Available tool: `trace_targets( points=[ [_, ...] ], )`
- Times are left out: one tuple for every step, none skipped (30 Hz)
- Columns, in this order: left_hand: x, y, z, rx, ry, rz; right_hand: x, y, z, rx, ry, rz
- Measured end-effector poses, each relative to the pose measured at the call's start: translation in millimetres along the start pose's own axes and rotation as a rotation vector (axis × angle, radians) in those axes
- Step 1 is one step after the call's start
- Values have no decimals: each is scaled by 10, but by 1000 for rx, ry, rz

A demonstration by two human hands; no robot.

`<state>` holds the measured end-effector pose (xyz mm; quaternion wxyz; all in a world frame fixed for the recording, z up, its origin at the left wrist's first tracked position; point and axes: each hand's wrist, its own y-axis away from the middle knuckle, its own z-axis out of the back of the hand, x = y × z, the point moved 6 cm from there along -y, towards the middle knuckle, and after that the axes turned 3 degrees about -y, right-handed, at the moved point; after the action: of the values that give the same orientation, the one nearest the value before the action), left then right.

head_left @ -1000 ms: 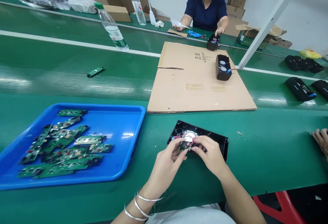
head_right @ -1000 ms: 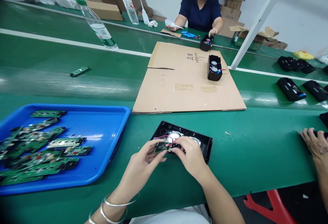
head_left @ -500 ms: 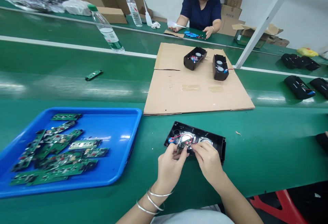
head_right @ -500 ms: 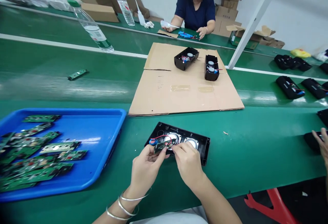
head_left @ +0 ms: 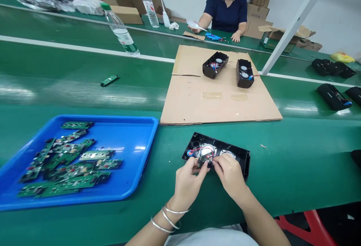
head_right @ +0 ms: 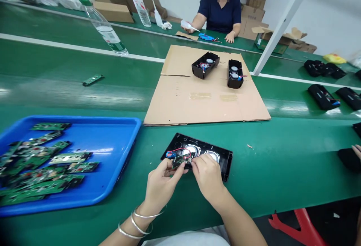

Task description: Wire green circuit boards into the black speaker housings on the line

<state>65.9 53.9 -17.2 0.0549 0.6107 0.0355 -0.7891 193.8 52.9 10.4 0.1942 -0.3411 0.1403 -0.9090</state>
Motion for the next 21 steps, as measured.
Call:
trace_targets(
  points=[
    [-7, 3, -2, 9, -6, -9, -7, -1, -2, 14, -8, -1],
    [-14, 7, -4, 19, -13, -19, -17, 0, -3, 22, -13, -6],
    [-20, 9, -5, 30, -21, -28, -30, 3, -4, 23, -17, -14],
    [-25, 10, -5, 42, -30, -37, -44, 8, -8, 19, -22, -25],
    [-28, 9, -4, 53, -40, -46, -58, 15, -14, 14, -29, -36],
    [-28, 6, -1, 62, -49, -54, -71, 23, -21, 10, -38, -46],
    [-27, 1, 3, 71, -58, -61, -84, 31, -29, 4, -43, -56],
    [-25, -4, 7, 79, -67, -69, -102, 39, -32, -6, -53, -75],
    [-23, -8, 12, 86, -75, -77, -130, 47, -33, -17, -75, -110],
    [-21, -11, 16, 93, -82, -86, -162, 54, -35, -24, -108, -153],
    [-21, -13, 20, 100, -89, -95, -193, 61, -40, -21, -147, -193],
    [-24, -13, 24, 107, -96, -104, -218, 65, -46, -10, -183, -221],
    [-29, -12, 27, 114, -104, -114, -233, 66, -54, 5, -209, -235],
    [-36, -11, 28, 122, -111, -124, -239, 64, -62, 22, -218, -231],
    [-46, -10, 28, 130, -118, -134, -239, 61, -68, 35, -206, -217],
    [-57, -10, 26, 139, -124, -143, -240, 59, -73, 40, -184, -206],
    [-69, -10, 23, 147, -129, -152, -243, 57, -82, 42, -161, -202],
    [-79, -12, 19, 153, -134, -158, -246, 56, -94, 43, -143, -204],
    [-87, -13, 14, 155, -138, -162, -244, 56, -110, 44, -130, -208],
    [-92, -14, 11, 153, -143, -163, -239, 56, -122, 45, -121, -211],
    [-95, -14, 8, 146, -148, -162, -231, 56, -128, 45, -117, -214]
  ],
)
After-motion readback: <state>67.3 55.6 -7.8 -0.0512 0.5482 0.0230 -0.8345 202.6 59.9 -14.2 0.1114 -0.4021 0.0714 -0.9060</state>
